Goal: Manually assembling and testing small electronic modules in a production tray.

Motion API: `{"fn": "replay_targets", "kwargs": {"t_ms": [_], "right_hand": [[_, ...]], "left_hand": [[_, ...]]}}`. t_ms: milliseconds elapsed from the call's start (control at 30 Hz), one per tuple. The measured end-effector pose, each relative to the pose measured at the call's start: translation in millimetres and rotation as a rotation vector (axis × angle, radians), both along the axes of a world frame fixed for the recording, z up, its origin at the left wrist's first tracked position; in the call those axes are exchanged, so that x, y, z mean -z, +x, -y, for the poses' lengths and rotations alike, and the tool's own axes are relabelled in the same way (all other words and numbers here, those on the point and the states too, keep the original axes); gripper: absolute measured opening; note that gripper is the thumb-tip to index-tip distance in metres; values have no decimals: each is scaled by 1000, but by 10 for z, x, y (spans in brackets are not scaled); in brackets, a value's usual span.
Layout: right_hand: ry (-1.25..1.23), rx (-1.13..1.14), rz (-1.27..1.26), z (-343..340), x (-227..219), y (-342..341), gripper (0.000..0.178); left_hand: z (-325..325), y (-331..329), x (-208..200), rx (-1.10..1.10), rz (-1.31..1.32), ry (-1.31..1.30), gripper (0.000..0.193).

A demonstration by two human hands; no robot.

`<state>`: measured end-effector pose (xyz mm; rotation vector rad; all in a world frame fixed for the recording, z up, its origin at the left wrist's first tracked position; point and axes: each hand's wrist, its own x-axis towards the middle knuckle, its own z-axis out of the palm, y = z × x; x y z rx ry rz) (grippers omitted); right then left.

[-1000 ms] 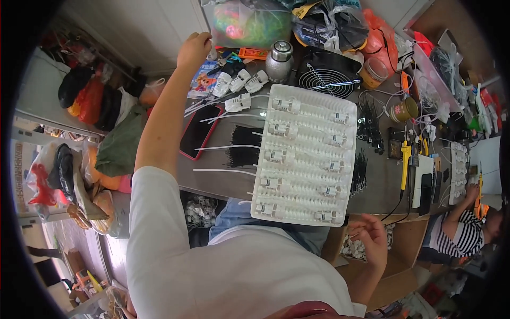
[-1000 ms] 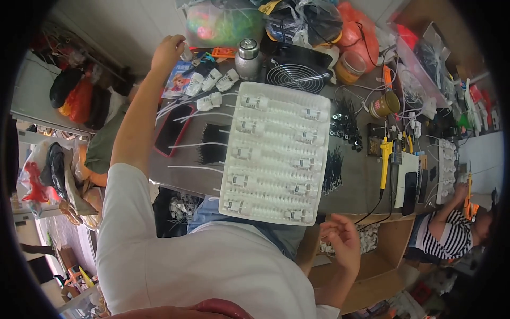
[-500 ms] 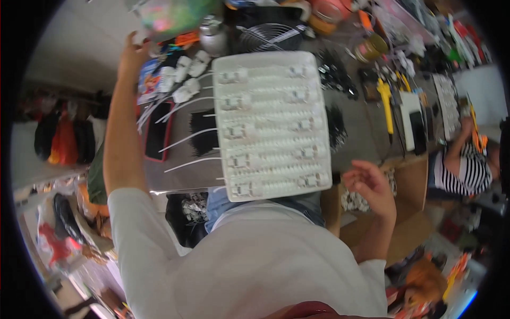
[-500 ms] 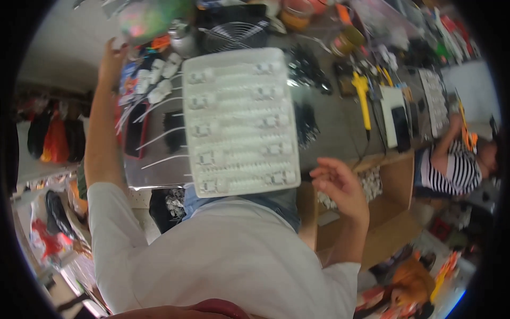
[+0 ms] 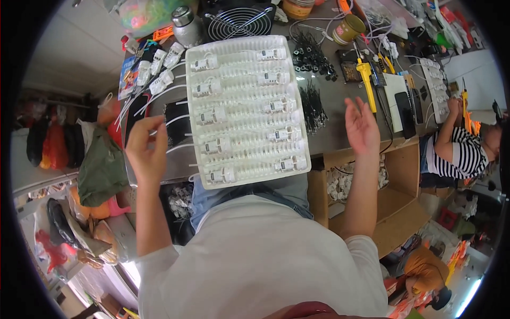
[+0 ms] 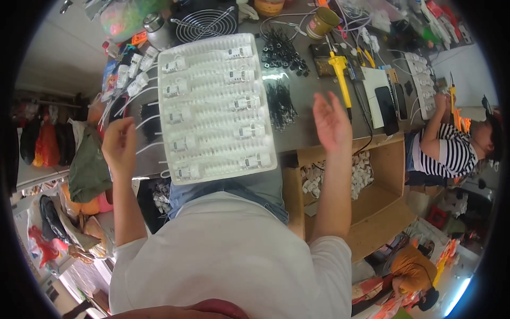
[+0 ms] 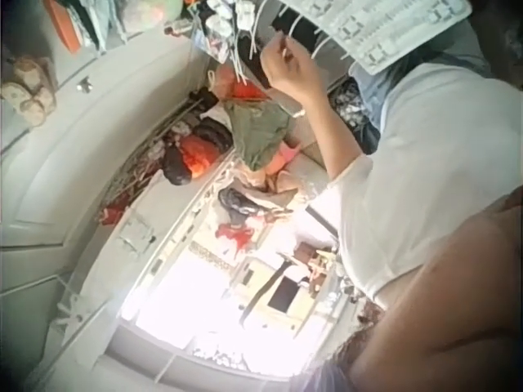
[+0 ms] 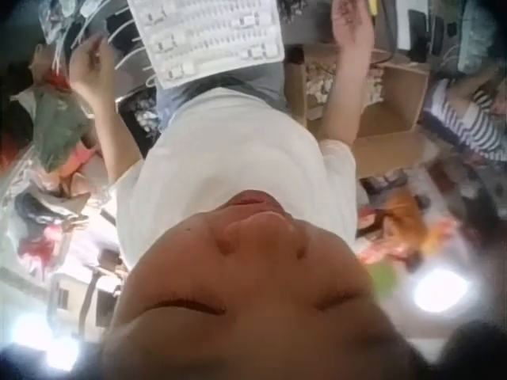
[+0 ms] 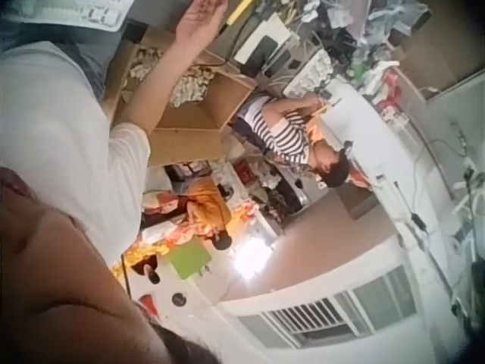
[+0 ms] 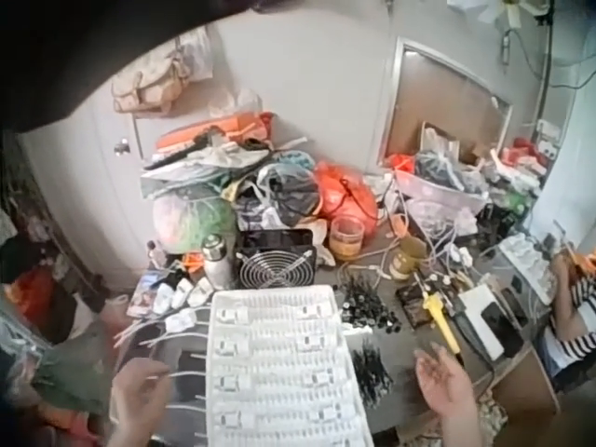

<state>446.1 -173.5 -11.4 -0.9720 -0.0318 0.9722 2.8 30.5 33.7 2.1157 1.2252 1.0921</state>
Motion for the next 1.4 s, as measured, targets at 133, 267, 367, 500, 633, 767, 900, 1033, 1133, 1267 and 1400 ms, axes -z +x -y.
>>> {"fn": "replay_targets", "kwargs": {"t_ms": [133, 267, 367, 500, 633, 767, 900, 1033, 1133, 1267, 1400], "right_hand": [[240, 52, -182, -95, 451, 318, 37], [403, -179, -271, -64, 320, 152, 30], [364, 7, -315, 0, 382, 333, 31], [322, -112, -224, -26, 386, 245, 37], [195, -191, -128, -82, 436, 75, 37], [96, -130, 73, -94, 387, 57, 36], [104, -21, 43, -76, 422, 190, 36], [-76, -129, 213, -80, 359, 17, 36], [-418, -206, 796, -99, 305, -160, 33], [-499, -224, 935, -94, 294, -251, 25], [-489, -219, 1193, -114, 439, -272, 23]], "left_hand": [[314, 56, -4, -34, -10, 21, 11], [417, 13, 18, -18, -11, 48, 12], [410, 4, 66, -6, 15, 17, 12], [415, -21, 110, 12, 3, 11, 12], [423, -15, 129, 19, 5, 9, 13], [432, -51, 137, 11, -10, -14, 13], [383, -94, 201, -12, -15, -22, 13], [354, -91, 244, -58, -26, -47, 12], [292, -103, 261, -82, -81, -42, 11], [258, -136, 237, -121, -100, -96, 11], [199, -169, 266, -124, -126, -74, 11]]}}
